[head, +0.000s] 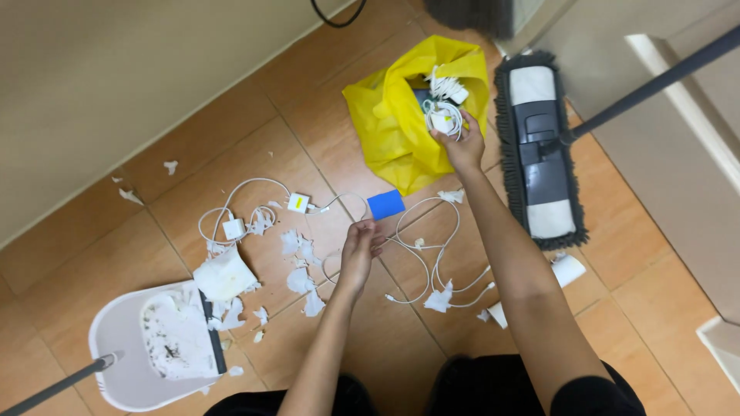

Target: The person organizes white charging cables and adapters by coiling them and placing them into a yellow bag. They then use a broom to sweep debris and a blue sponge into a dustpan.

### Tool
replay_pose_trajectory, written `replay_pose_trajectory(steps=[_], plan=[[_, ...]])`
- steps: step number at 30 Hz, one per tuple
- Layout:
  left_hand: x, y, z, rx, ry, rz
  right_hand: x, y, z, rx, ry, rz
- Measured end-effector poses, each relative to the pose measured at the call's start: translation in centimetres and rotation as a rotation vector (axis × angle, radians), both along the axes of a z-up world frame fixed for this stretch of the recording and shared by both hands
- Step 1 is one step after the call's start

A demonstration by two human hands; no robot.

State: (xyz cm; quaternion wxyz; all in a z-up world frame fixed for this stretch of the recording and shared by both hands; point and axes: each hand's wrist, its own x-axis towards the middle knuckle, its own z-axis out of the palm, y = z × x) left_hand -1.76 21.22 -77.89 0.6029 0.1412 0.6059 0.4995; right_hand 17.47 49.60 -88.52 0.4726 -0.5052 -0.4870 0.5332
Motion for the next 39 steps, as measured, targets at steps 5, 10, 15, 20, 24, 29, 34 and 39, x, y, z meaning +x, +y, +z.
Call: replay_pose_trajectory(steps=[5,10,15,20,24,29,34,39], plan=[[-1.2,-1.2,-7.9,0.014,0.233,-0.2,-1.6,1.9,-8.3,-0.048,-0.092,-0.085],[-3.1,-2.9,-8.5,0.042,0.248,-0.123,-3.3,-3.6,-2.0,0.068,-0.272,-0.188],[-5.8,-5.3,-11.1,0.015,0.397,0.146,-10.7,-15.9,2.9,0.463,-0.413,-0.195],[-9.1,-7.1,-9.5,-0.139,0.26,0.34,-22.4,-21.2,1.7,0.554,-0.597,0.394],[-10.2,-8.8,-12.4,-0.143,0.126,0.439,-24.7,-21.8,-2.3,0.615,-0.906,0.625],[-8.6,-7.9,-15.3,-0.14,0.118,0.399,-21.0,-22.1,-5.5,0.469,-0.829,0.6],[-6.1,-3.8,-13.4,-0.108,0.066,0.341,-17.5,-22.2,0.2,0.257,-0.526,0.385],[-2.2,0.0,-1.7,0.224,-0.072,0.407,-13.3,-24.4,10.3,0.278,-0.348,0.307]])
